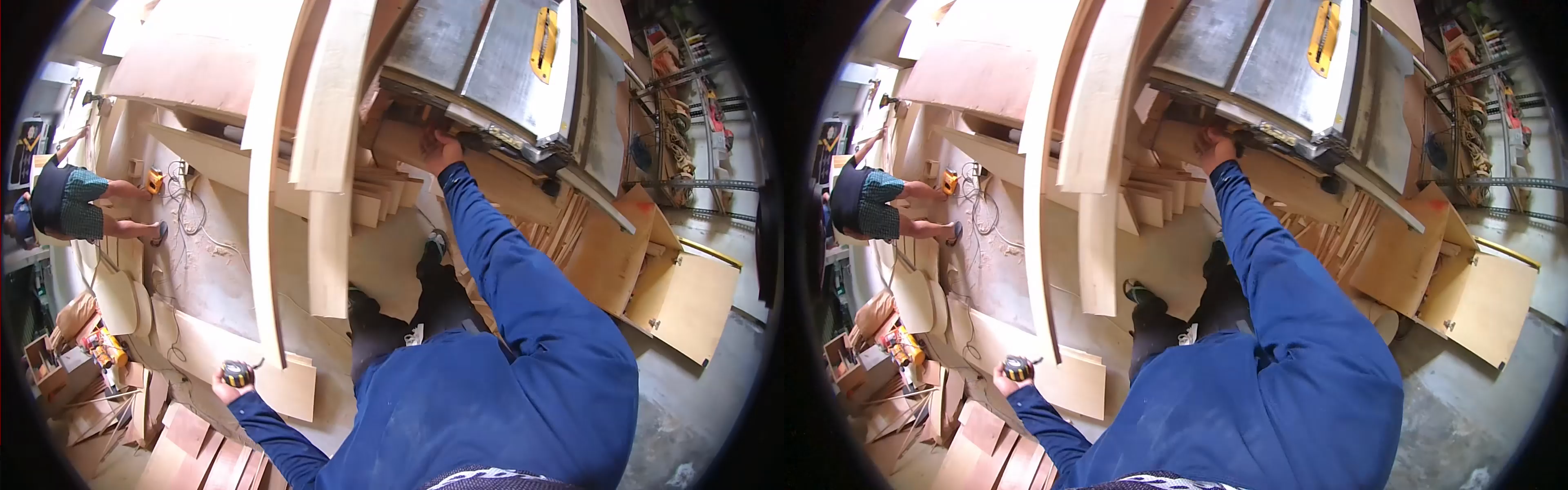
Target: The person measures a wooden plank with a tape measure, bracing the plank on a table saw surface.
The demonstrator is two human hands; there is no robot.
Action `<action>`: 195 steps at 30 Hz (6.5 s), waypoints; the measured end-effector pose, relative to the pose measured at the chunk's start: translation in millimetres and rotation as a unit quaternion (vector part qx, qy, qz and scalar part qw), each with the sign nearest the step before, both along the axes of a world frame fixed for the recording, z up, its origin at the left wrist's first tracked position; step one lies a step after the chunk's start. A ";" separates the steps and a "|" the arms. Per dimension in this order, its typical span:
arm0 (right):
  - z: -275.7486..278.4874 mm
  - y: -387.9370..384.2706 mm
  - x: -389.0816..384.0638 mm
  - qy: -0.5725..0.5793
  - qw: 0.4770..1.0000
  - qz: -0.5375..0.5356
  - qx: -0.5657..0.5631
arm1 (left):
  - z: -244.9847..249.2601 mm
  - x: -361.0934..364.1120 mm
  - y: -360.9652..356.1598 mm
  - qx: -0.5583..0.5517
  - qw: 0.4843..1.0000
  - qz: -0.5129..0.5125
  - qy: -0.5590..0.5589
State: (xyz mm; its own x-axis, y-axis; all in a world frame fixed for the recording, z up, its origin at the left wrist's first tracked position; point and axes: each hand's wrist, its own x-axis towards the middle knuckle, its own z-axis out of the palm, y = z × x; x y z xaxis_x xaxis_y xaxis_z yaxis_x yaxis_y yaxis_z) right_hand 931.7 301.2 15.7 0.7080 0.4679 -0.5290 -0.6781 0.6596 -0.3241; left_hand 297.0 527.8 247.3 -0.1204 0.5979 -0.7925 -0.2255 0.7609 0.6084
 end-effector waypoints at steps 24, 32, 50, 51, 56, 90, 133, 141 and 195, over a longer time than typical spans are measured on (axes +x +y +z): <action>-2.2 81.9 30.2 0.116 0.962 -0.245 0.025 | -58.7 26.4 95.4 0.068 0.956 -0.265 -0.103; 169.2 70.6 -99.5 -0.344 0.899 0.089 -0.257 | -97.7 281.6 222.3 0.287 0.816 -0.496 -0.073; 289.8 146.0 -160.4 -0.324 0.492 0.237 -0.773 | -204.7 436.3 271.9 0.691 0.559 -0.430 0.160; 288.3 140.6 -164.0 -0.322 0.496 0.225 -0.774 | -189.9 434.6 256.7 0.677 0.647 -0.330 0.119; 282.1 88.6 -240.6 -0.429 0.578 0.111 -0.685 | -33.5 380.7 143.5 0.586 0.651 -0.447 -0.183; 183.0 -59.5 -841.3 -0.227 0.649 0.035 -0.725 | -85.9 -17.6 -64.3 -0.284 0.488 -0.811 -0.151; 212.9 -125.8 -964.7 0.008 0.635 0.045 -0.771 | -103.3 196.3 -267.4 0.404 0.533 -0.711 -0.218; 214.8 -135.7 -959.4 0.000 0.627 0.068 -0.776 | -100.2 200.7 -274.4 0.427 0.534 -0.701 -0.200; 221.6 -131.4 -625.5 -0.037 0.625 0.074 -0.776 | -141.8 576.1 -271.1 0.461 0.549 -0.679 -0.157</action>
